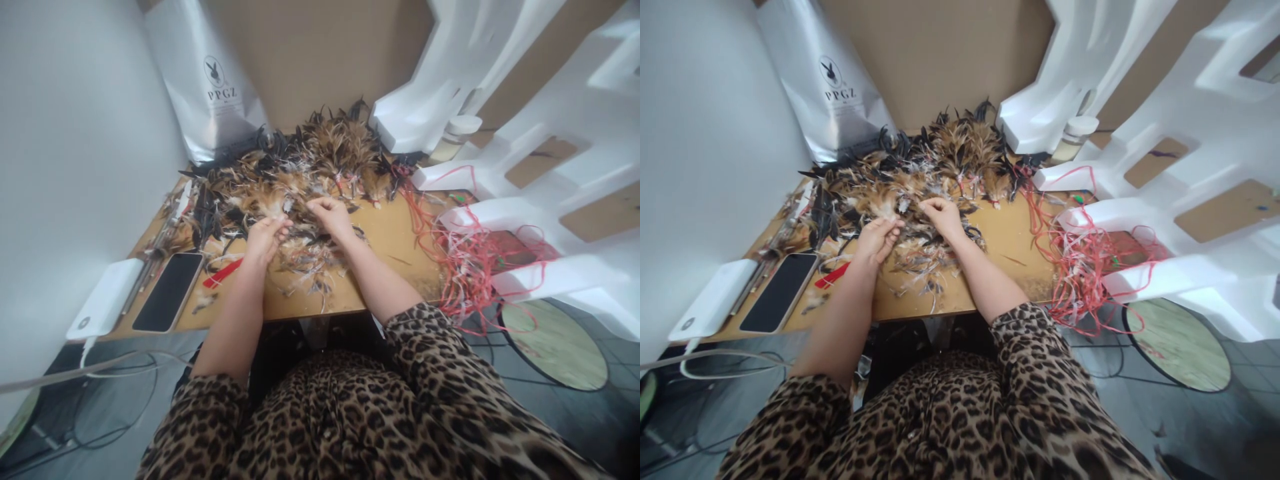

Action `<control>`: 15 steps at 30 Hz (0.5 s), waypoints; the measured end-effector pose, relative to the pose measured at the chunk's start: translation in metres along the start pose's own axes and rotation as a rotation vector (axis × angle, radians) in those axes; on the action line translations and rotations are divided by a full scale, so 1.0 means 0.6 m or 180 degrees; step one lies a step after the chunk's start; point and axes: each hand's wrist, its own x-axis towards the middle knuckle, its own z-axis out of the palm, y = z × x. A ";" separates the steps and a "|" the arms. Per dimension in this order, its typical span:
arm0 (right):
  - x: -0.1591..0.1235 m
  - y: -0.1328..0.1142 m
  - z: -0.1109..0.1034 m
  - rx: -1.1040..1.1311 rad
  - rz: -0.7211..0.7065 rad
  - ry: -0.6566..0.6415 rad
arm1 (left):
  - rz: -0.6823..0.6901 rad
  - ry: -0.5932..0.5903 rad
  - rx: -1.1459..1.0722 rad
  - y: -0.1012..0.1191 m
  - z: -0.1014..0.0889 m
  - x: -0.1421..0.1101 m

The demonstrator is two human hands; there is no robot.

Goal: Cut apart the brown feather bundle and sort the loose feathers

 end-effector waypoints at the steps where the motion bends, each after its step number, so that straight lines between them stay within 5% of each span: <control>1: 0.007 0.003 -0.007 -0.0133 -0.0144 0.0138 | 0.0027 0.0157 -0.0130 0.003 -0.001 0.002; 8: 0.022 0.026 -0.035 -0.1629 -0.0849 0.0161 | 0.0020 0.0295 -0.0415 0.002 -0.011 0.012; 15: 0.003 0.011 -0.019 -0.2751 -0.0689 -0.0301 | 0.0040 0.0300 -0.0413 -0.002 -0.012 0.012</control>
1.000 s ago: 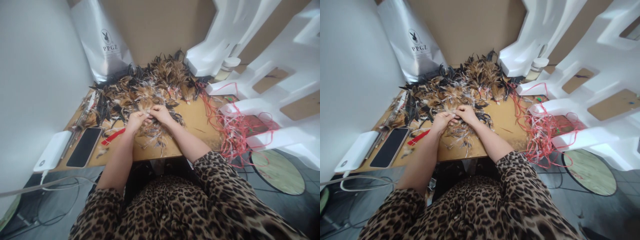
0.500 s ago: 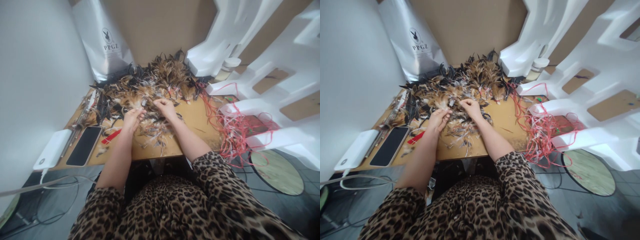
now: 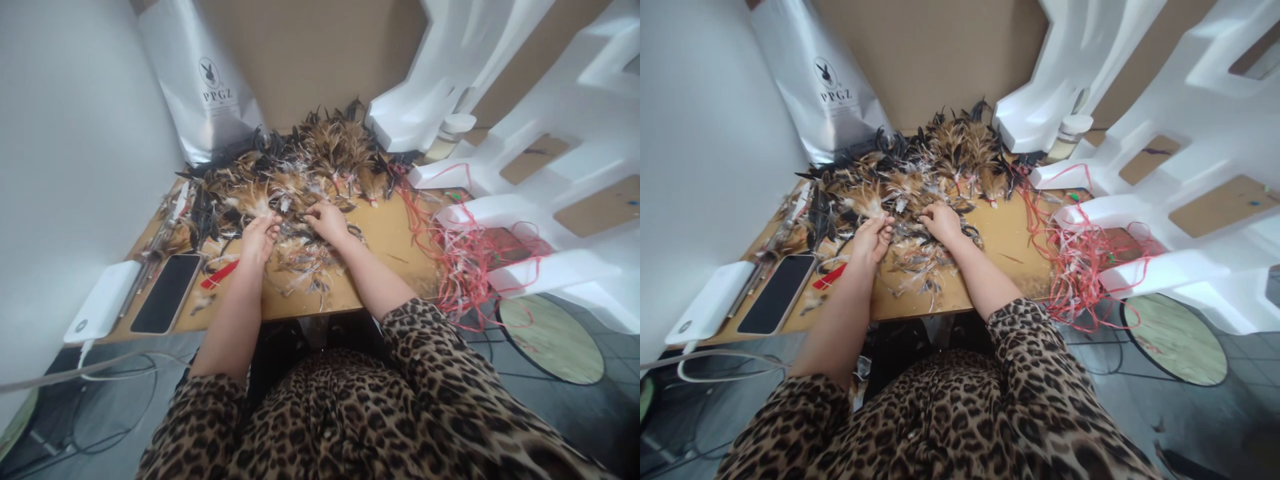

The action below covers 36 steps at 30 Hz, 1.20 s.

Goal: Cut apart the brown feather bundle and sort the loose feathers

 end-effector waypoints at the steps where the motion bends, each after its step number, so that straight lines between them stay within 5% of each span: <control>1: -0.001 -0.002 -0.001 -0.0056 -0.0040 -0.0077 | -0.0002 0.0007 -0.0013 0.000 0.000 0.000; 13: -0.010 -0.015 -0.011 -0.0775 -0.0364 -0.0643 | -0.0060 -0.0054 -0.0043 -0.002 0.000 0.000; 18: 0.000 -0.014 -0.004 0.1215 0.0552 -0.0284 | -0.0158 -0.0079 0.0036 -0.001 0.003 -0.004; 21: 0.001 -0.020 0.001 0.2783 0.1090 -0.0539 | -0.0294 -0.0155 0.0154 -0.006 0.004 -0.004; 24: -0.003 -0.028 0.009 0.3403 0.1158 -0.0773 | -0.0319 -0.0298 0.0330 -0.012 0.003 -0.003; 28: -0.007 -0.031 -0.002 0.3258 0.0962 -0.0853 | -0.0249 -0.0320 0.0410 -0.014 0.002 -0.002; 32: -0.007 -0.016 -0.039 0.2197 0.0316 -0.1962 | -0.0109 -0.0140 0.0284 -0.010 0.001 -0.002; 36: 0.000 0.003 -0.044 0.1005 0.0348 -0.0945 | -0.0102 -0.0220 0.0270 -0.011 -0.001 0.000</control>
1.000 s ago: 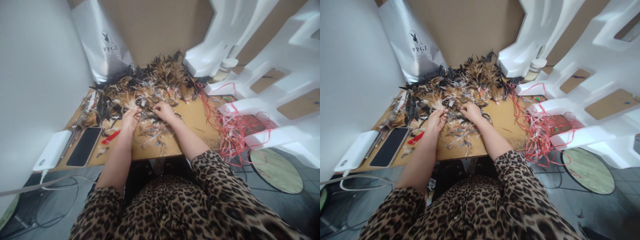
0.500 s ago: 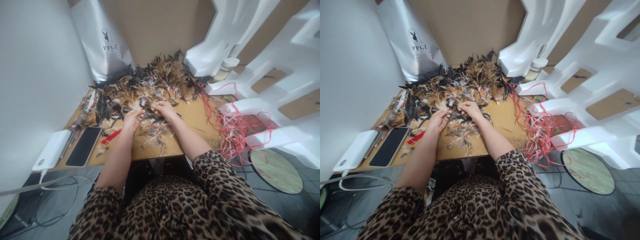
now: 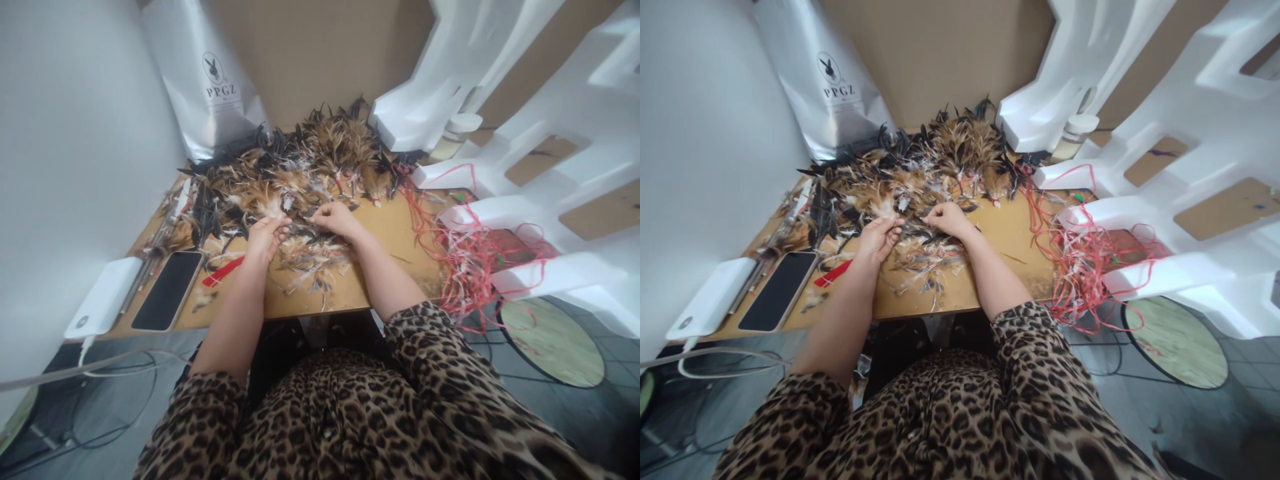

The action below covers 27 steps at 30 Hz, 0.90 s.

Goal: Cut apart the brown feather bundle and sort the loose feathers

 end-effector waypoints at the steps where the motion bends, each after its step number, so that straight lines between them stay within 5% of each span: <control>1: 0.003 0.004 0.004 -0.0270 0.0003 0.0260 | 0.0003 -0.0013 -0.0001 -0.001 0.000 0.000; 7: 0.005 0.006 0.035 -0.1844 -0.0061 0.0503 | -0.0016 0.0029 -0.0017 0.000 0.003 -0.003; 10: 0.005 0.004 0.039 -0.1807 -0.0083 0.0577 | -0.0024 0.0053 0.0012 0.001 0.005 -0.004; 14: 0.015 0.007 0.033 0.0086 -0.0091 0.0872 | -0.0054 0.0080 0.0054 0.002 0.005 -0.004; 17: 0.020 0.006 0.029 0.1798 0.0082 0.0598 | -0.0123 0.0006 0.0030 0.003 0.006 -0.005; 20: 0.017 0.001 0.029 0.2409 0.0079 0.0281 | -0.0274 -0.0125 -0.0061 0.005 0.008 -0.007; 24: 0.008 -0.007 0.036 0.1743 -0.0346 0.0538 | -0.0439 -0.0203 -0.0071 0.009 0.011 -0.011; 27: 0.000 -0.013 0.041 0.0621 -0.1138 0.0952 | -0.0512 -0.0292 -0.0081 0.009 0.011 -0.013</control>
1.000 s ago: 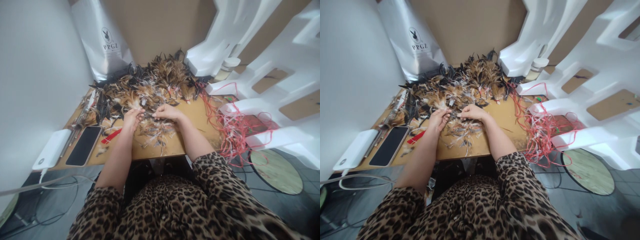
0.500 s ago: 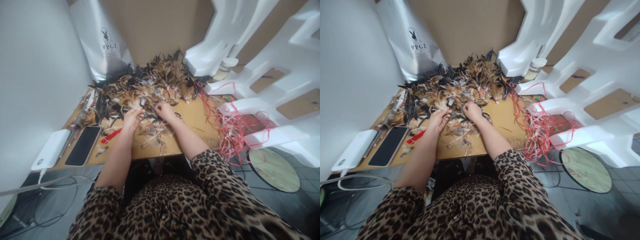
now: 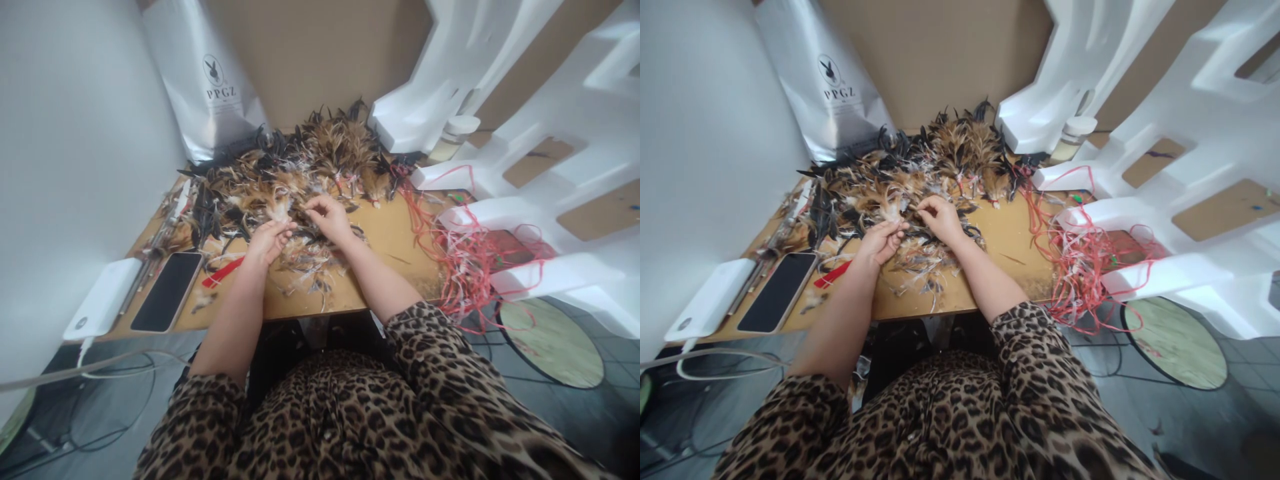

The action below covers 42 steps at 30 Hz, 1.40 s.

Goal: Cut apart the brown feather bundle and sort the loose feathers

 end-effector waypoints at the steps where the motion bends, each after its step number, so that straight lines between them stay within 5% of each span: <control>1: -0.002 -0.002 0.001 -0.0300 -0.0343 -0.0041 | -0.0018 -0.0051 -0.0007 0.000 0.000 0.000; 4: -0.006 -0.004 0.004 -0.0972 -0.1000 -0.0306 | -0.0096 -0.0203 0.0006 -0.002 -0.002 0.000; 9: -0.009 0.002 0.010 -0.1633 -0.1324 -0.0502 | -0.0187 -0.0263 -0.0015 -0.002 -0.002 -0.001; 23: -0.010 0.001 0.014 -0.2045 -0.1251 -0.0722 | 0.0017 -0.0189 0.0133 -0.004 -0.005 0.003; 31: -0.013 0.009 0.018 -0.1574 -0.1188 -0.0344 | 0.0319 -0.0203 0.0293 -0.013 -0.007 0.010; 37: -0.016 -0.008 0.023 -0.0930 -0.0387 0.0270 | 0.0622 0.0139 0.0243 -0.007 -0.001 0.008; 42: -0.014 -0.016 0.037 0.0505 0.0993 -0.0018 | 0.0766 0.0039 0.0361 -0.006 0.006 0.002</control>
